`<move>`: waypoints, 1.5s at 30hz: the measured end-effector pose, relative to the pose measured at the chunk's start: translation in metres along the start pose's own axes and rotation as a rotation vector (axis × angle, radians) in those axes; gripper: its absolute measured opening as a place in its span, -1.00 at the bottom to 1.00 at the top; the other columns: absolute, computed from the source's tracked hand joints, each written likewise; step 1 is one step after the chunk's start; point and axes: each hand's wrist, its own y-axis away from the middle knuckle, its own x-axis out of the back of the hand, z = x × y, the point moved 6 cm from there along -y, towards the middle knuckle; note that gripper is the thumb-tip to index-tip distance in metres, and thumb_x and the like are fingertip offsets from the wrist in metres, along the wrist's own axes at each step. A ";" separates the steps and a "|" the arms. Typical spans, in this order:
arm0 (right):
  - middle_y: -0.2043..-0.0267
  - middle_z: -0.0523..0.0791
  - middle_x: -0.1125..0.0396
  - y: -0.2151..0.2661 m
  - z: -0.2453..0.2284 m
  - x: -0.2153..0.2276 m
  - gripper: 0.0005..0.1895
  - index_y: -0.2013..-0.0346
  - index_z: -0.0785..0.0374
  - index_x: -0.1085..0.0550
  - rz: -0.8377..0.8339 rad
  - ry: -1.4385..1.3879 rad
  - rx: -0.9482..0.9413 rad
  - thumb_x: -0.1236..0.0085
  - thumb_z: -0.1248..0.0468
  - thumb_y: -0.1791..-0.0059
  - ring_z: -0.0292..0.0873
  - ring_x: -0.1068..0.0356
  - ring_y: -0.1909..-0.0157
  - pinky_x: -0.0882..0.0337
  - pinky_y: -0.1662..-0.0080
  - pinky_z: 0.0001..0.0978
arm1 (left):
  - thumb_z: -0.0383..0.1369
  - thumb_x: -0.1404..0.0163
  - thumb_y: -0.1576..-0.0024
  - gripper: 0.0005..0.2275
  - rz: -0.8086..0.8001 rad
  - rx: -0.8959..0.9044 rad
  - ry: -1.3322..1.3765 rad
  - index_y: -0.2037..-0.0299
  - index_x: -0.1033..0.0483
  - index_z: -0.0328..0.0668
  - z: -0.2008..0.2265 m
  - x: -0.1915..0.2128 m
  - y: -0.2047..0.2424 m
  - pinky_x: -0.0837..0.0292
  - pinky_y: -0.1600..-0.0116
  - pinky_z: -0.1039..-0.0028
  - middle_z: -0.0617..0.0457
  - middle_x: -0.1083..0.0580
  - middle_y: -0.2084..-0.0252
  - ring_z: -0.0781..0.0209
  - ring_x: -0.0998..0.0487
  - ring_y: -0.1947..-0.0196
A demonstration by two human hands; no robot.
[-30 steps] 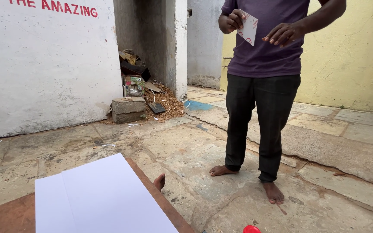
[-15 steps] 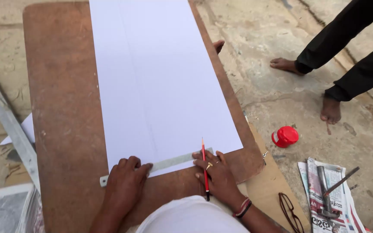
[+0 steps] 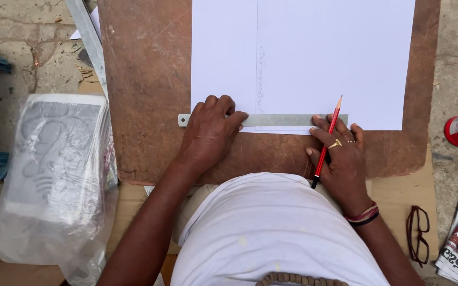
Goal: The recorder uses a ruler and pencil to draw measurement marks and lines on white paper to create a template.
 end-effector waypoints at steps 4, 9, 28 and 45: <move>-0.30 -0.07 -0.40 0.000 -0.002 0.005 -0.63 -0.08 0.23 -0.48 -0.003 -0.008 -0.010 -0.26 0.27 0.01 0.04 -0.25 -0.46 -0.04 -0.41 0.12 | -0.35 -0.15 -0.13 -0.82 -0.048 0.024 -0.014 0.06 -0.67 -0.03 -0.001 -0.005 0.000 -0.35 0.09 0.31 0.09 -0.46 0.18 0.19 -0.39 0.20; -0.28 0.02 -0.42 0.006 0.015 0.019 -0.74 -0.18 0.25 -0.43 0.149 -0.440 -0.102 -0.06 0.19 -0.25 -0.02 -0.43 -0.38 -0.47 -0.36 -0.09 | -0.35 -0.16 -0.13 -0.81 -0.034 0.017 -0.007 0.06 -0.66 -0.04 -0.001 -0.004 0.000 -0.35 0.10 0.31 0.08 -0.46 0.18 0.19 -0.39 0.20; 0.22 -0.01 -0.39 0.034 0.108 0.064 -0.63 0.02 0.34 -0.37 0.508 -0.806 -0.124 0.00 0.04 -0.38 -0.17 -0.45 0.21 -0.52 0.09 -0.37 | -0.34 -0.16 -0.14 -0.83 -0.035 0.037 -0.029 0.08 -0.66 -0.06 0.001 -0.001 -0.001 -0.37 0.06 0.28 0.07 -0.47 0.16 0.17 -0.41 0.18; 0.05 0.01 -0.45 0.009 0.047 0.049 -0.66 -0.15 0.38 -0.37 0.378 -0.762 -0.195 -0.06 0.12 -0.32 -0.16 -0.51 -0.03 -0.56 -0.13 -0.30 | -0.33 -0.15 -0.14 -0.83 -0.045 0.021 -0.001 0.08 -0.67 -0.04 0.001 -0.001 -0.002 -0.36 0.11 0.31 0.09 -0.46 0.21 0.19 -0.38 0.22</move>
